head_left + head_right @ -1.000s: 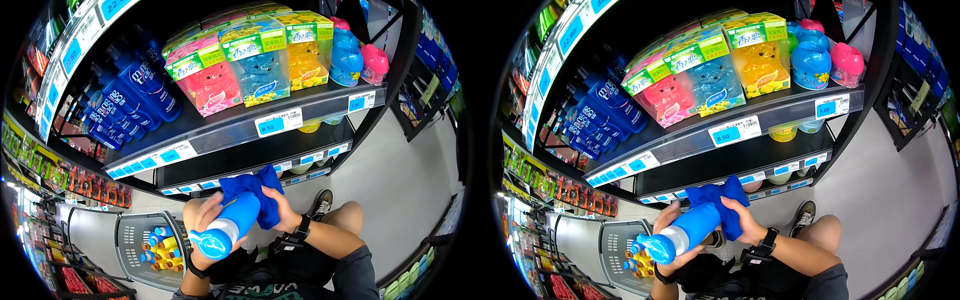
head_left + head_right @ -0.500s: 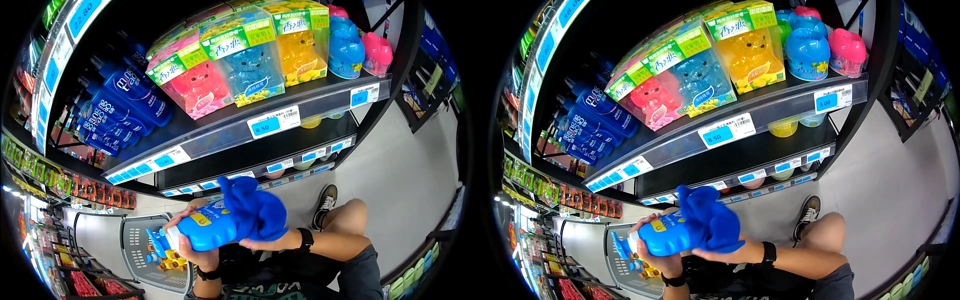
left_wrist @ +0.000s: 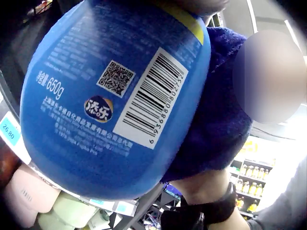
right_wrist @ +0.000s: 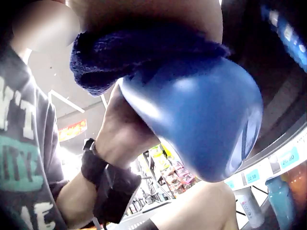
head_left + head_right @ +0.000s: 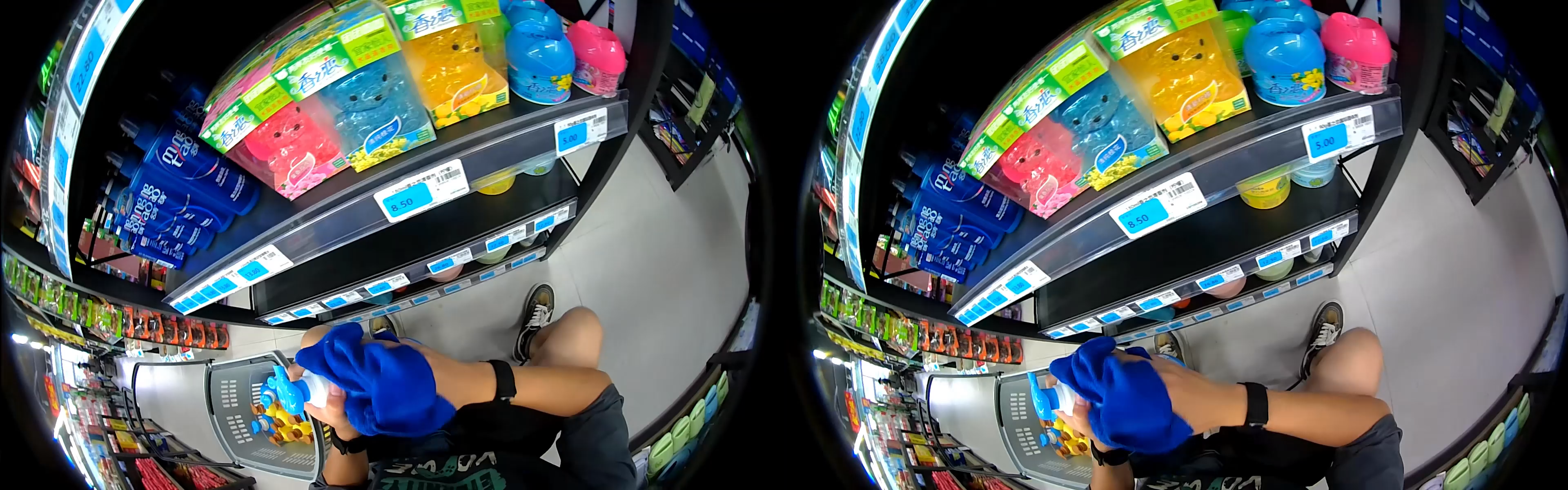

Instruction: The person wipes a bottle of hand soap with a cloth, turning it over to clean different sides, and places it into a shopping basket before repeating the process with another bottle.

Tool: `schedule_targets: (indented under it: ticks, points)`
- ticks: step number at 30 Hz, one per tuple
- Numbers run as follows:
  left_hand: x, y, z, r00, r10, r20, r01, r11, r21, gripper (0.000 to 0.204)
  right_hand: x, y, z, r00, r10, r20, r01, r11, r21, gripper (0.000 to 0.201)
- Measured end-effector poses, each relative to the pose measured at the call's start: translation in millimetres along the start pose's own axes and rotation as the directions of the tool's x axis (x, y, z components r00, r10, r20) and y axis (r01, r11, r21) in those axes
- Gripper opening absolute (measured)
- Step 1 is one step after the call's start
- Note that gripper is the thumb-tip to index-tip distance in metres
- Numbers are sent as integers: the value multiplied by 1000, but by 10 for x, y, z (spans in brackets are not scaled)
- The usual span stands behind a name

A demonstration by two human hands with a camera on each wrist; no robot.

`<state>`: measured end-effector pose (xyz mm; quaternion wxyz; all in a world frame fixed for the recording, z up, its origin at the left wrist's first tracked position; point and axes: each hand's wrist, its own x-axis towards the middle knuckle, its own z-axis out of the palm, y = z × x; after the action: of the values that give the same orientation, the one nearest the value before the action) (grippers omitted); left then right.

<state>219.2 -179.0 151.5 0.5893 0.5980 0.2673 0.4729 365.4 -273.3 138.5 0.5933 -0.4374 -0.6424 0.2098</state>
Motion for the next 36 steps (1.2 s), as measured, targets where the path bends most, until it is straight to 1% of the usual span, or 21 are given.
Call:
schedule_targets:
  ticks: [1,2,3,4,5,7,8,12,13,15,16,19,20,21,23,24,25,26,27,30,36]
  points:
    - [-3,-14,8,995,-35,-98,38,999,26,57,-28,13,-10,1000,1,-8,-1,1000,-5,74]
    - [29,-48,-24,995,-36,-88,39,999,26,57,-40,14,-32,998,57,-32,-54,993,106,73]
    - [96,-65,-60,995,71,-71,-63,992,108,54,-12,-41,-84,992,115,-51,-101,970,219,72]
    - [131,-59,-67,983,177,-48,-165,968,187,51,-5,-94,-134,974,226,-17,-216,949,228,67]
    - [152,-42,-37,983,178,-44,-167,968,187,51,-20,-33,-139,984,171,-45,-165,981,102,65]
    - [262,207,238,914,399,76,-407,892,198,46,42,-153,-214,862,505,45,-464,750,471,62]
    - [278,271,286,889,449,85,-456,857,242,46,42,-172,-237,819,567,89,-539,708,456,55]
    - [279,427,242,798,578,173,-603,751,269,48,82,102,-253,852,499,154,-472,608,639,42]
    - [280,447,244,745,640,188,-666,704,245,48,32,201,-245,812,537,229,-524,497,692,46]
    - [245,524,216,666,695,271,-746,633,207,48,-41,388,-84,760,511,403,-461,-15,887,48]
    - [227,570,163,648,659,383,-761,584,282,53,-79,379,-46,760,507,407,-465,-15,885,48]
    - [284,509,142,591,705,392,-798,582,156,55,-129,302,29,798,480,364,-389,-50,920,49]
    - [296,374,137,641,702,311,-749,660,55,53,-137,299,47,782,529,328,-347,-68,936,48]
    - [259,417,246,742,615,268,-641,768,11,62,-138,299,48,762,579,291,-301,-81,950,47]
    - [223,477,321,928,338,156,-353,932,83,71,-132,313,17,764,605,222,-283,6,959,45]
    - [199,470,315,974,180,134,-185,982,30,69,-106,284,-14,762,629,151,-264,88,961,42]
    - [176,444,279,974,182,134,-187,982,27,69,-66,233,-45,759,647,79,-245,170,955,39]
    - [164,393,238,998,40,41,-37,996,-80,68,-36,137,-87,764,644,-39,-215,311,926,35]
    - [163,376,230,993,-113,-35,104,975,-198,68,1,97,-67,766,642,-40,-217,318,923,35]
    - [160,443,340,994,63,-88,-82,968,-239,45,-5,49,42,758,467,-455,-250,852,460,27]
    - [247,509,230,966,252,-57,-257,959,-119,42,-20,7,0,814,472,-338,-368,870,329,25]
